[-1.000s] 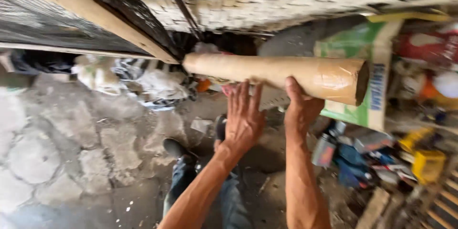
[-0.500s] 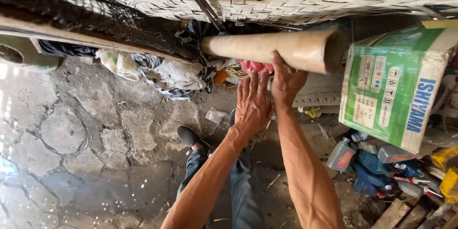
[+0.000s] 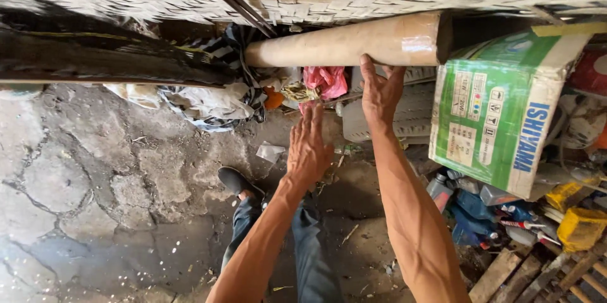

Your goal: Organizing and inspecting various motorcycle parts and fluid containers in a workshop area.

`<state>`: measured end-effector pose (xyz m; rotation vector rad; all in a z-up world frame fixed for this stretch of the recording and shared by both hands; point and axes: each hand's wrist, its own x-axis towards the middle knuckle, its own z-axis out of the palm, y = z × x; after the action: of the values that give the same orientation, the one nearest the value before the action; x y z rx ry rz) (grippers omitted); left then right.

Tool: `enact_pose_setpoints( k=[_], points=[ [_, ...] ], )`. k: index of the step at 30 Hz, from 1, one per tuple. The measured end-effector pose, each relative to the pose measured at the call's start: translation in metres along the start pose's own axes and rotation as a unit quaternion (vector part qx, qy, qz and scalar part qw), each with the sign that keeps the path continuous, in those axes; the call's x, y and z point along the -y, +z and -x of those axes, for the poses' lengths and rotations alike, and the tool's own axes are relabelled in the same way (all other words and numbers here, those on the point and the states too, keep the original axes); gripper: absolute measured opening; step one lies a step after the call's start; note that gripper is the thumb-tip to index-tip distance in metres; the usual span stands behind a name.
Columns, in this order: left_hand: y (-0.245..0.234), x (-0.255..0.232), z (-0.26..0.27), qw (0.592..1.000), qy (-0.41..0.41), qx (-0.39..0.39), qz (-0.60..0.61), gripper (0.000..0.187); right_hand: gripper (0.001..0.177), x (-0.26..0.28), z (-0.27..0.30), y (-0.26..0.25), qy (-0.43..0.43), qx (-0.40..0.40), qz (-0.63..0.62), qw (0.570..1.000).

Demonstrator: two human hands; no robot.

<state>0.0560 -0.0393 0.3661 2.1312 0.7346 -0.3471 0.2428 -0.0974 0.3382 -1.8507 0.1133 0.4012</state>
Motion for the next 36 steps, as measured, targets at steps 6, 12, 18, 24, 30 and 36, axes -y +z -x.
enact_pose_setpoints(
  k=[6, 12, 18, 24, 30, 36],
  points=[
    [-0.004, 0.026, 0.015, 1.0, -0.016, -0.011, 0.0, 0.095, 0.098, -0.021, 0.024, -0.03, -0.009, 0.063, 0.035, 0.997],
    [-0.019, 0.051, 0.053, 0.997, -0.06, -0.038, 0.019, 0.083, 0.081, -0.085, 0.077, -0.064, 0.04, 0.082, 0.004, 0.996],
    [0.003, 0.103, 0.1, 0.994, -0.047, -0.1, 0.012, 0.075, 0.076, -0.091, 0.125, -0.077, 0.113, 0.045, -0.003, 0.993],
    [-0.013, 0.102, 0.131, 0.991, -0.078, -0.103, 0.019, 0.072, 0.071, -0.119, 0.155, -0.084, 0.122, 0.039, -0.023, 0.992],
    [-0.025, 0.112, 0.172, 0.988, -0.042, -0.142, 0.03, 0.07, 0.07, -0.117, 0.189, -0.081, 0.106, 0.042, -0.046, 0.992],
    [-0.047, 0.118, 0.219, 0.988, -0.038, -0.145, 0.034, 0.07, 0.075, -0.11, 0.239, -0.081, 0.093, 0.028, -0.081, 0.992]
  ],
)
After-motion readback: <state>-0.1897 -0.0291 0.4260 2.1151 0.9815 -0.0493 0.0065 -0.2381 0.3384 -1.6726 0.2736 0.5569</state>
